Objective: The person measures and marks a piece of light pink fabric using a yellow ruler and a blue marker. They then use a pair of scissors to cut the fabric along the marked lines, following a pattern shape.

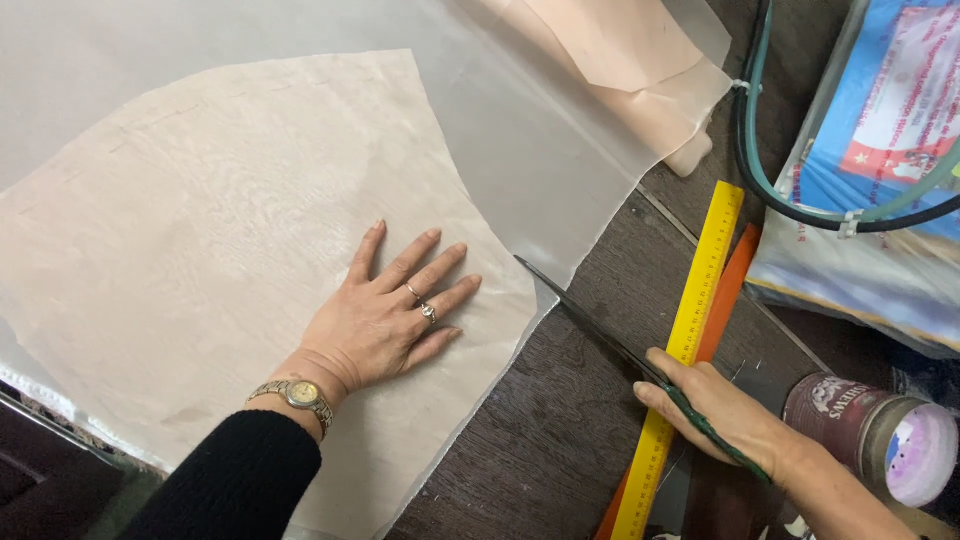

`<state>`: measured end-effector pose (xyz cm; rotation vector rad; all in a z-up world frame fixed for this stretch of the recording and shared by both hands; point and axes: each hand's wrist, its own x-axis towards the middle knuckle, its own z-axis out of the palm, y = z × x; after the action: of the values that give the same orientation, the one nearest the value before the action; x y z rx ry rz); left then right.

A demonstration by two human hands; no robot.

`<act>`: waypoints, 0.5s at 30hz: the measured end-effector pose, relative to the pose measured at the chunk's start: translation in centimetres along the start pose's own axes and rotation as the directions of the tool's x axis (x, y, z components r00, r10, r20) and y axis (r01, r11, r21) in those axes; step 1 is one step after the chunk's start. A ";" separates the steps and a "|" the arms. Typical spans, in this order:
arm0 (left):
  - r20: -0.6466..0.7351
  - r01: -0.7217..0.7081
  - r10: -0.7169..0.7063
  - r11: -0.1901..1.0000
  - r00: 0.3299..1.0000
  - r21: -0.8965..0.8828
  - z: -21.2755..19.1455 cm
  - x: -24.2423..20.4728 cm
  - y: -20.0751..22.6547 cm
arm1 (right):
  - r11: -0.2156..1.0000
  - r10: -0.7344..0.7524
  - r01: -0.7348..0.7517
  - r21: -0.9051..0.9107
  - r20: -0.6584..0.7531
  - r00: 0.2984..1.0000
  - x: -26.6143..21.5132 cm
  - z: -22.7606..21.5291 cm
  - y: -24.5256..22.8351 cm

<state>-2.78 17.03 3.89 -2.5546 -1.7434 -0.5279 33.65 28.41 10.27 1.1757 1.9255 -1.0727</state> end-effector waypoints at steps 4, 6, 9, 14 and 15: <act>-0.004 -0.001 0.001 1.000 1.000 -0.007 0.0 0.0 0.0 | 1.000 0.003 -0.002 0.017 -0.022 1.000 0.0 0.4 0.2; -0.007 0.000 0.000 1.000 1.000 -0.002 0.1 0.0 0.0 | 0.996 -0.083 0.083 0.044 -0.009 0.997 0.1 0.6 0.5; -0.020 -0.002 0.002 1.000 1.000 -0.009 0.2 0.0 0.0 | 0.997 -0.035 0.034 0.072 0.018 0.999 0.7 0.9 -0.2; -0.003 -0.003 0.003 1.000 1.000 0.001 0.1 0.0 0.0 | 0.987 0.002 -0.009 0.164 0.042 0.999 0.7 -0.5 -3.9; -0.005 -0.003 0.003 1.000 1.000 0.002 0.1 -0.1 0.0 | 0.985 0.051 -0.060 0.161 0.059 0.997 0.6 -0.7 -4.5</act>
<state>-2.80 17.00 3.74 -2.5522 -1.7370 -0.5319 29.21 28.05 11.48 1.2677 1.7803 -1.2379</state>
